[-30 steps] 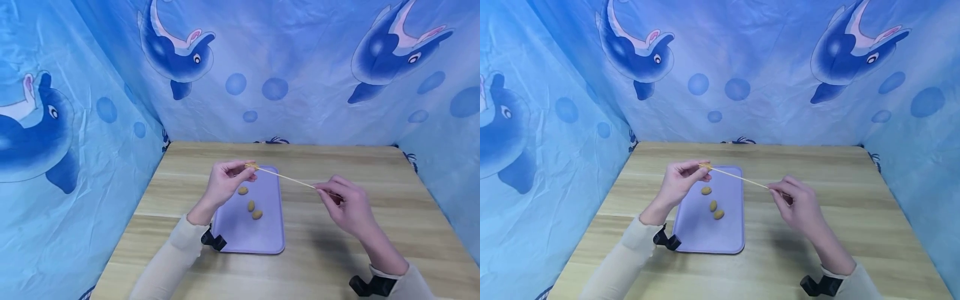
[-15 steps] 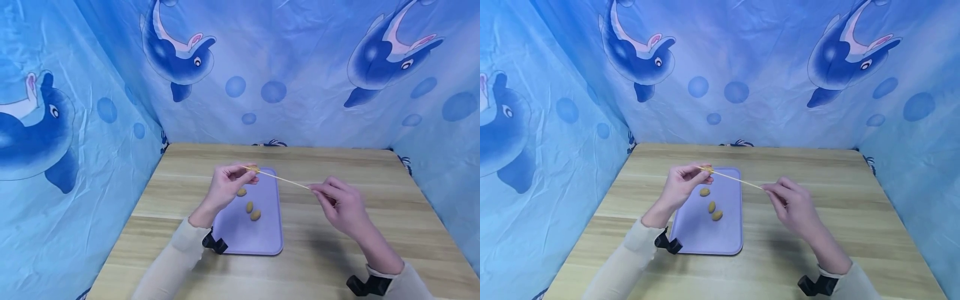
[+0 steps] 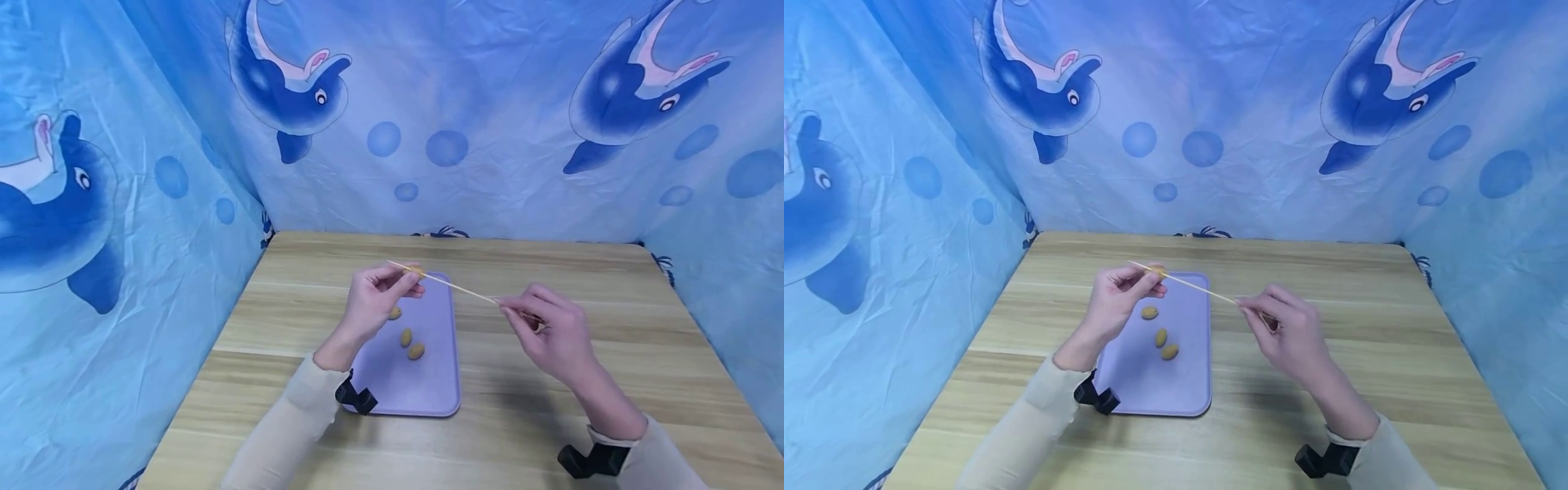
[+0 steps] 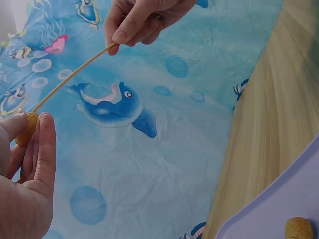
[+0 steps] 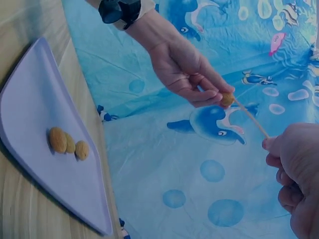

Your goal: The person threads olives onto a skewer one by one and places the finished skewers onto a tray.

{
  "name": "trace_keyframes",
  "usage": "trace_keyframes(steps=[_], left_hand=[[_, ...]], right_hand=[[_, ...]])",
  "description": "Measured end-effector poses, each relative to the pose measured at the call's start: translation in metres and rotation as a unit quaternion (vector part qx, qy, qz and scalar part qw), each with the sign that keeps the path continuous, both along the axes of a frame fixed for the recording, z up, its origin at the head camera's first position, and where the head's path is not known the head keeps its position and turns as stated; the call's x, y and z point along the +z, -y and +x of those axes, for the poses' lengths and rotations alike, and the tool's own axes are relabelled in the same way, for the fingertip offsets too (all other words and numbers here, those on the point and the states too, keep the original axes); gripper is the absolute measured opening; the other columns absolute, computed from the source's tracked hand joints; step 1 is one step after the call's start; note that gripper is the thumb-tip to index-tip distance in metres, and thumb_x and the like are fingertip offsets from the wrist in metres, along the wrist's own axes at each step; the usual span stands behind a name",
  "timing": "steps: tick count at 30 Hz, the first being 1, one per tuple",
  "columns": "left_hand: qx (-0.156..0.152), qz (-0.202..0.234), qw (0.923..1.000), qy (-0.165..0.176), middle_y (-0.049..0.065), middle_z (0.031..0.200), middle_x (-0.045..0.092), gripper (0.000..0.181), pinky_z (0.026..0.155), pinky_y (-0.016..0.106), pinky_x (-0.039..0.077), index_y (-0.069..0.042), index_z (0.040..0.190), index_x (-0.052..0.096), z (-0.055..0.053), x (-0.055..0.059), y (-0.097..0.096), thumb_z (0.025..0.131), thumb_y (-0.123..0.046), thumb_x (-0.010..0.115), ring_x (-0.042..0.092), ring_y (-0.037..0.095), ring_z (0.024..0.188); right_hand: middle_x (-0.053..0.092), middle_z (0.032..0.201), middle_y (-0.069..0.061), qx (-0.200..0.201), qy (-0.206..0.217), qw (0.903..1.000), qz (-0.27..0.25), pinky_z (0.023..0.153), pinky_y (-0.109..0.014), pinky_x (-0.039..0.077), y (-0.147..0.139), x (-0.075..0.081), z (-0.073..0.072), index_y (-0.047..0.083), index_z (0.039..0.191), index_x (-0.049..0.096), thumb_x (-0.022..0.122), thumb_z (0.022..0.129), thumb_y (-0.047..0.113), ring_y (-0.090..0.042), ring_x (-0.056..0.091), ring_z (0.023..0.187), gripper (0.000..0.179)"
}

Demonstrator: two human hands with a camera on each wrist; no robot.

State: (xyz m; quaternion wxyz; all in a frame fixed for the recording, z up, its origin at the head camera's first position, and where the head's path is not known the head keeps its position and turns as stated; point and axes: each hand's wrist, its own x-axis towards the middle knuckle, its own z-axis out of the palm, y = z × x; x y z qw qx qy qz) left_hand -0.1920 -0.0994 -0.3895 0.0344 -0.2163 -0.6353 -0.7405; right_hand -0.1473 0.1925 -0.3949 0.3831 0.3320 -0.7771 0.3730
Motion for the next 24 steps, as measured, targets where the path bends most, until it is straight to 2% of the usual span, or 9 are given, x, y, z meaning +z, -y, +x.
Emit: trace_keyframes(steps=[2,7,9,11,13,16,20,22,24], left_hand=[[-0.01,0.004,0.9999,-0.005,0.015,0.111,0.08,0.021,0.084,0.036,0.071,0.023,0.11,0.069,0.001,0.001,0.0,0.099,0.004,0.07,0.079,0.01,0.082],[-0.033,0.025,0.999,-0.015,0.009,0.115,0.08,0.02,0.085,0.035,0.071,0.027,0.109,0.066,0.001,0.002,-0.005,0.097,0.011,0.068,0.079,0.009,0.082],[-0.028,0.03,0.9991,-0.014,-0.005,0.108,0.08,0.021,0.078,0.028,0.07,0.028,0.108,0.066,0.001,0.001,-0.007,0.097,0.01,0.069,0.079,0.009,0.081],[-0.027,0.026,0.9992,-0.011,-0.005,0.102,0.081,0.022,0.075,0.026,0.07,0.027,0.108,0.066,0.001,0.0,-0.008,0.097,0.009,0.069,0.079,0.009,0.08],[-0.023,0.019,0.9995,-0.007,-0.004,0.098,0.081,0.022,0.075,0.026,0.07,0.026,0.109,0.068,0.0,-0.001,-0.009,0.098,0.007,0.07,0.079,0.009,0.079],[-0.014,0.013,0.9998,0.0,-0.002,0.096,0.081,0.023,0.072,0.025,0.07,0.024,0.111,0.069,0.0,-0.001,-0.009,0.099,0.005,0.07,0.079,0.01,0.079],[0.003,0.009,1.0,0.002,-0.001,0.097,0.082,0.02,0.044,0.011,0.044,0.02,0.11,0.071,0.003,0.002,-0.007,0.099,0.004,0.07,0.08,0.009,0.079],[-0.009,0.001,1.0,-0.003,0.007,0.103,0.083,0.018,0.045,0.011,0.046,0.019,0.109,0.072,0.004,0.002,-0.007,0.098,0.004,0.07,0.08,0.01,0.081],[-0.028,-0.002,0.9996,-0.01,0.017,0.115,0.08,0.018,0.06,0.019,0.064,0.02,0.11,0.072,0.005,0.003,-0.008,0.098,0.006,0.071,0.08,0.011,0.084]], right_hand=[[0.06,0.072,0.001,0.001,-0.008,1.0,0.002,0.047,-0.01,0.034,0.001,-0.001,-0.001,0.004,0.095,0.083,0.075,0.098,0.008,-0.003,0.042,0.055,0.009],[0.062,0.072,0.001,0.0,-0.02,0.9998,0.006,0.045,-0.009,0.033,0.004,-0.004,-0.005,0.004,0.095,0.083,0.065,0.108,0.03,-0.002,0.042,0.054,0.035],[0.062,0.071,0.001,0.0,-0.011,0.9999,-0.001,0.045,-0.01,0.033,0.005,-0.003,-0.005,0.004,0.093,0.083,0.071,0.104,0.021,-0.003,0.042,0.054,0.024],[0.062,0.07,0.001,0.001,-0.005,1.0,-0.006,0.045,-0.011,0.034,0.005,-0.001,-0.005,0.005,0.091,0.084,0.079,0.094,0.008,-0.004,0.043,0.054,0.006],[0.061,0.069,0.002,-0.002,-0.004,0.9999,-0.01,0.046,-0.012,0.034,0.007,0.002,-0.004,0.006,0.089,0.084,0.082,0.083,-0.003,-0.005,0.043,0.054,0.012],[0.061,0.069,0.003,-0.01,-0.003,0.9999,-0.014,0.047,-0.013,0.035,0.012,0.003,-0.005,0.008,0.091,0.084,0.084,0.074,-0.009,-0.006,0.045,0.055,0.024],[0.062,0.07,0.002,-0.014,-0.002,0.9998,-0.012,0.046,-0.011,0.036,0.018,0.003,-0.006,0.007,0.094,0.084,0.083,0.078,-0.009,-0.003,0.045,0.055,0.023],[0.062,0.071,0.001,-0.009,0.0,1.0,-0.004,0.046,-0.01,0.036,0.02,0.002,-0.005,0.005,0.094,0.084,0.083,0.079,-0.009,-0.003,0.045,0.055,0.021],[0.062,0.071,0.0,-0.005,0.006,1.0,0.004,0.045,-0.01,0.036,0.022,0.002,-0.005,0.004,0.095,0.084,0.082,0.082,-0.008,-0.002,0.044,0.055,0.018]])
